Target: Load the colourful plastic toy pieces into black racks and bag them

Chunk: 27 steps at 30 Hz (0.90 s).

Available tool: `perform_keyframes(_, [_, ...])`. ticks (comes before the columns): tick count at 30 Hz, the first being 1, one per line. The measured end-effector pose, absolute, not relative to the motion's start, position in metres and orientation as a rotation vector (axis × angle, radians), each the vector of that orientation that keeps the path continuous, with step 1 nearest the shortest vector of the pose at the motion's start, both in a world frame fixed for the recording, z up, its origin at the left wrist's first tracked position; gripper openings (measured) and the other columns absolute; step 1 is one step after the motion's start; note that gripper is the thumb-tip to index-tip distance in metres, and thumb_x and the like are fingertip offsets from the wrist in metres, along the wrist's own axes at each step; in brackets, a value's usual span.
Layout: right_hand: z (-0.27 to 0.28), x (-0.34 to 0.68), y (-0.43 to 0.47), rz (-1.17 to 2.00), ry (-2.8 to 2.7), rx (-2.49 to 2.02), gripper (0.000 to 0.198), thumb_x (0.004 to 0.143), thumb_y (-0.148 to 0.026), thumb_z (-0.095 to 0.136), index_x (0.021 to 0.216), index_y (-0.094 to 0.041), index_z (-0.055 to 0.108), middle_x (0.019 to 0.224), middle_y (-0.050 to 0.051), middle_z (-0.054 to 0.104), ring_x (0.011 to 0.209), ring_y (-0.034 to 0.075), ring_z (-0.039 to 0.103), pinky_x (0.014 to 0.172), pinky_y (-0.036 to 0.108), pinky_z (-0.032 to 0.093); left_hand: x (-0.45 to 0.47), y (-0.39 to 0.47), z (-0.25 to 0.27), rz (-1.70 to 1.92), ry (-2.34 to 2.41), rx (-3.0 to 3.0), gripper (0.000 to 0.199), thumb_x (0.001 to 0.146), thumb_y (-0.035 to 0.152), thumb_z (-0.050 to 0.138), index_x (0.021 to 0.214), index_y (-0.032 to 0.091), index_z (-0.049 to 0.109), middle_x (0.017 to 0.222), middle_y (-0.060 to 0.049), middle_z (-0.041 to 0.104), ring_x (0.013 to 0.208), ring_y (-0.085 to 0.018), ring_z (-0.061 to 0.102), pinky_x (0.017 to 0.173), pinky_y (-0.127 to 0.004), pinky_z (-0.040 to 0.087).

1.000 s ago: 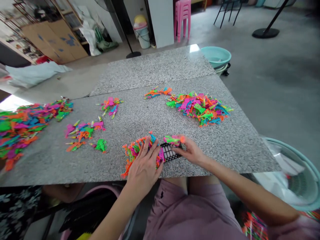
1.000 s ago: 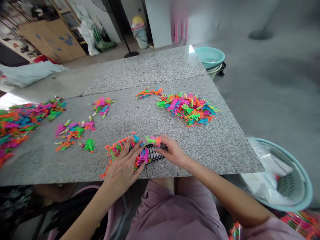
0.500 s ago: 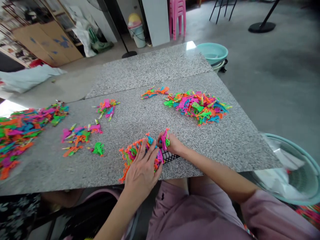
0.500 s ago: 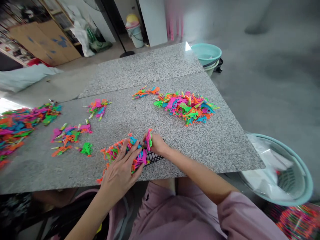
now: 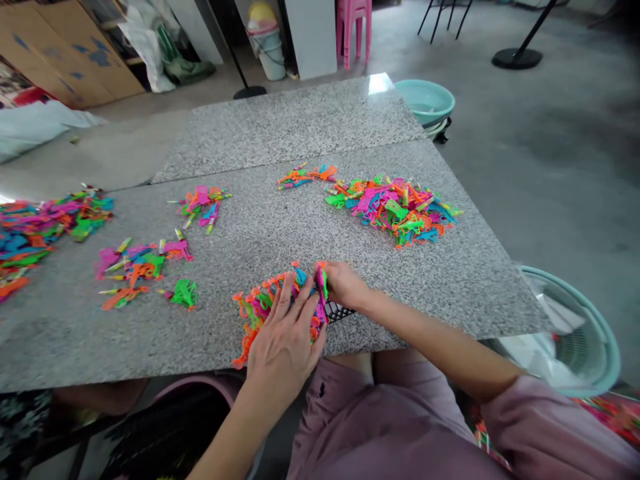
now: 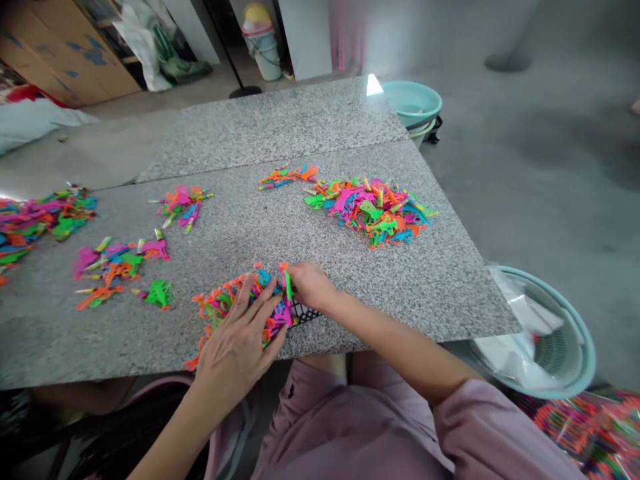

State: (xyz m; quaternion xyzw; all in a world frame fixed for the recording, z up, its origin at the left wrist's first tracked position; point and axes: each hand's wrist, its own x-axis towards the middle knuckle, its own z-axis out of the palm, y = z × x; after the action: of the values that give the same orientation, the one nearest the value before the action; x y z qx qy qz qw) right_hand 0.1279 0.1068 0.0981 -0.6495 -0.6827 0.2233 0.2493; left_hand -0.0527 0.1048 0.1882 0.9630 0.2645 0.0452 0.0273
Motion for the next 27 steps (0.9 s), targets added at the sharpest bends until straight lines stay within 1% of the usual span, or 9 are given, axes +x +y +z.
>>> perform_keyframes(4, [0.108,0.124,0.114,0.627,-1.910,-1.818,0.022,0.081,-0.017,0.059,0.102,-0.019,0.065,0.082,0.005,0.070,0.075,0.019,0.063,0.065,0.024,0.040,-0.052,0.104,0.187,0.162,0.811,2.973,0.042,0.090,0.027,0.052,0.131,0.016,0.052,0.151,-0.008,0.044,0.150,-0.032,0.009,0.115,-0.053,0.037])
perform_keyframes(10, [0.112,0.126,0.121,0.577,-1.937,-1.829,0.019,0.085,-0.019,0.056,0.100,-0.019,0.068,0.083,0.006,0.071,0.078,0.020,0.064,0.067,0.025,0.043,-0.054,0.106,0.187,0.182,0.791,2.980,0.055,0.091,0.025,0.053,0.143,0.015,0.038,0.146,-0.010,0.049,0.150,-0.030,0.007,0.114,-0.050,0.038])
perform_keyframes(15, [0.107,0.127,0.135,0.780,-1.996,-1.772,0.005,0.077,-0.019,0.067,0.081,-0.016,0.068,0.079,0.001,0.070,0.076,0.017,0.063,0.064,0.022,0.042,-0.052,0.109,0.187,0.247,0.734,3.017,0.045,0.091,0.027,0.053,0.136,0.022,0.050,0.148,-0.011,0.044,0.149,-0.035,0.014,0.112,-0.055,0.039])
perform_keyframes(17, [0.105,0.121,0.128,0.782,-1.968,-1.739,0.010,0.078,-0.018,0.066,0.087,-0.016,0.068,0.085,0.002,0.070,0.080,0.016,0.063,0.068,0.022,0.044,-0.051,0.110,0.186,0.287,0.742,3.015,0.040,0.091,0.028,0.054,0.130,0.023,0.055,0.146,-0.012,0.045,0.148,-0.035,0.019,0.112,-0.055,0.039])
perform_keyframes(20, [0.103,0.124,0.096,0.588,-1.850,-1.669,0.033,0.080,-0.015,0.063,0.112,-0.017,0.061,0.107,0.006,0.068,0.098,0.018,0.062,0.081,0.026,0.048,-0.051,0.112,0.185,0.330,0.745,3.010,0.039,0.090,0.029,0.054,0.128,0.022,0.056,0.140,-0.012,0.049,0.147,-0.035,0.023,0.112,-0.055,0.040])
perform_keyframes(22, [0.104,0.152,0.072,0.370,-1.749,-1.700,0.042,0.079,-0.010,0.062,0.119,-0.018,0.057,0.121,0.009,0.062,0.113,0.020,0.055,0.094,0.029,0.046,-0.052,0.113,0.183,0.336,0.736,3.012,0.039,0.090,0.029,0.053,0.128,0.021,0.056,0.139,-0.013,0.050,0.146,-0.035,0.024,0.111,-0.055,0.040])
perform_keyframes(24, [0.111,0.203,0.056,0.063,-1.543,-1.882,0.043,0.080,0.003,0.048,0.116,-0.018,0.059,0.124,0.009,0.060,0.119,0.021,0.051,0.102,0.034,0.042,-0.053,0.113,0.182,0.333,0.726,3.021,0.039,0.090,0.029,0.054,0.127,0.020,0.057,0.139,-0.013,0.050,0.146,-0.035,0.025,0.112,-0.055,0.039])
perform_keyframes(25, [0.115,0.234,0.053,-0.006,-1.449,-1.945,0.045,0.081,0.006,0.042,0.117,-0.016,0.058,0.127,0.014,0.056,0.122,0.025,0.048,0.103,0.041,0.041,-0.053,0.114,0.181,0.332,0.725,3.027,0.038,0.089,0.029,0.054,0.126,0.019,0.057,0.139,-0.014,0.050,0.146,-0.035,0.024,0.113,-0.054,0.038])
perform_keyframes(27, [0.125,0.293,0.057,-0.065,-1.341,-2.016,0.037,0.082,0.006,0.043,0.104,-0.016,0.062,0.120,0.018,0.056,0.121,0.034,0.047,0.097,0.051,0.044,-0.054,0.114,0.180,0.342,0.731,3.045,0.038,0.090,0.029,0.054,0.126,0.018,0.058,0.140,-0.014,0.049,0.146,-0.035,0.024,0.113,-0.054,0.038])
